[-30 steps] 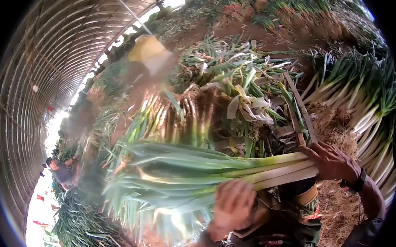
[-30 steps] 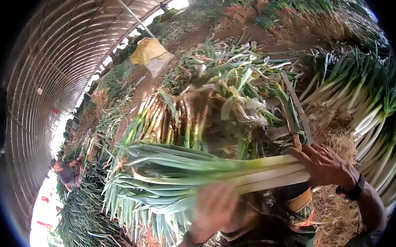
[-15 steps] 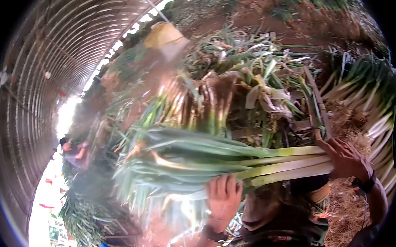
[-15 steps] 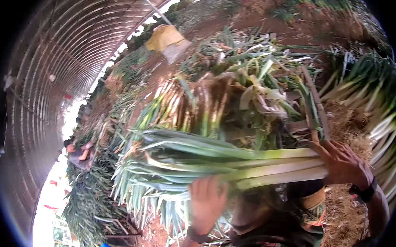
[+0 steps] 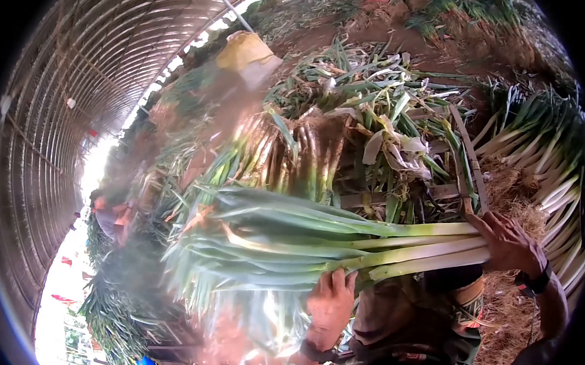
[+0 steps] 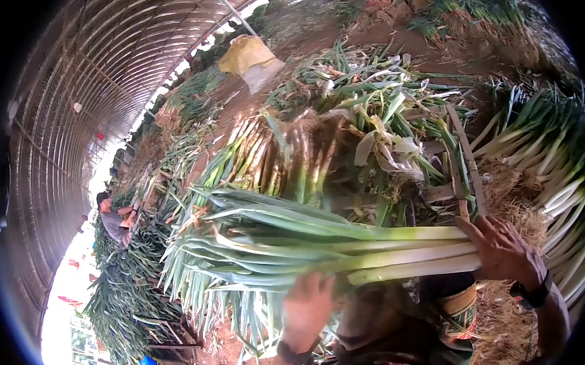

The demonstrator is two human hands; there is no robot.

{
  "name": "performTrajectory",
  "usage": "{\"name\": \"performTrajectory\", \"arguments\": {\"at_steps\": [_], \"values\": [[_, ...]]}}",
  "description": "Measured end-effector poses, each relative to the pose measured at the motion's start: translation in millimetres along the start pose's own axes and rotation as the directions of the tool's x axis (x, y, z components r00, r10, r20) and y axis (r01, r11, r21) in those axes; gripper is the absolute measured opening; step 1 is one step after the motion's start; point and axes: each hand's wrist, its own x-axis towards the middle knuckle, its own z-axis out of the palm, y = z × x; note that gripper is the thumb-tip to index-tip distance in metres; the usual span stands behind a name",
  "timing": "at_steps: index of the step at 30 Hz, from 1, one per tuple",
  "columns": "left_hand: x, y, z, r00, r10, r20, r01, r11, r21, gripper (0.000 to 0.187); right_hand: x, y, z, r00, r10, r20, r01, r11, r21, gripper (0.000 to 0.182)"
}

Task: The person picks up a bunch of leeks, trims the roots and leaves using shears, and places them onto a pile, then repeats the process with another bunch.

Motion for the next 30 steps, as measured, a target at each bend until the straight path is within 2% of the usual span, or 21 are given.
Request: {"name": "performTrajectory", "arguments": {"at_steps": [1,2,4,6,7,10,12,16,17,20,23,26,27,30], "values": [[1.4,0.1,-5.0,1.000,-0.001,0.028,0.001,1.000,0.000,0.029,-0.8,-0.4,3.1,1.000,0.025,0.019,-0.025,0.999,-0.031,0.120],[2.3,-4.9,-6.9,0.993,0.082,0.080,-0.083,0.996,0.018,0.029,-1.0,-0.3,5.7,0.998,0.048,0.035,-0.046,0.997,-0.061,0.124],[1.8,-18.8,-11.1,0.952,0.243,0.188,-0.255,0.966,0.043,0.029,-3.1,2.8,10.9,1.000,0.010,0.002,-0.010,0.993,-0.115,0.118],[-9.6,-40.9,-6.8,0.884,0.247,0.397,-0.215,0.969,-0.125,0.021,-2.2,1.3,12.0,1.000,0.012,-0.008,-0.013,0.989,-0.148,0.114],[-7.7,-53.2,-7.2,0.840,0.243,0.485,-0.120,0.955,-0.271,0.022,-0.9,-4.4,4.1,0.998,-0.025,-0.054,0.019,0.992,-0.121,0.102],[18.0,-52.2,-43.0,0.834,-0.048,0.550,0.322,0.852,-0.414,0.028,-3.2,-3.0,10.0,0.991,-0.057,-0.124,0.040,0.991,-0.130,0.098],[54.0,-32.9,-74.6,0.854,-0.071,0.515,0.251,0.924,-0.289,0.027,-1.6,-7.6,6.6,0.990,-0.051,-0.129,0.036,0.992,-0.117,0.094],[66.0,-18.6,-43.4,0.954,0.052,0.294,0.088,0.892,-0.443,0.020,-1.4,-13.1,1.2,0.992,-0.037,-0.120,0.021,0.991,-0.132,0.091],[66.6,-16.3,-32.4,0.974,0.144,0.176,-0.068,0.924,-0.377,0.020,-2.3,-15.2,-2.3,0.994,-0.028,-0.110,0.014,0.992,-0.126,0.091],[61.1,-12.1,2.1,0.933,0.351,0.082,-0.316,0.906,-0.283,0.021,0.6,-19.3,-8.9,0.992,-0.012,-0.126,0.000,0.996,-0.089,0.090],[59.3,-9.0,0.9,0.905,0.426,-0.001,-0.419,0.891,-0.176,0.024,1.6,-19.2,-2.1,0.987,0.011,-0.159,-0.020,0.998,-0.057,0.090],[56.0,-6.9,-7.8,0.907,0.412,0.085,-0.410,0.911,-0.041,0.020,1.8,-20.9,-3.3,0.989,0.021,-0.147,-0.026,0.999,-0.037,0.092],[56.9,-6.8,-6.4,0.915,0.384,0.121,-0.379,0.923,-0.063,0.012,1.7,-21.4,-2.9,0.989,0.031,-0.142,-0.036,0.999,-0.032,0.092],[61.0,-6.6,-11.2,0.926,0.341,0.164,-0.317,0.936,-0.154,0.011,1.5,-19.2,2.1,0.988,0.027,-0.152,-0.039,0.997,-0.073,0.093]]}}
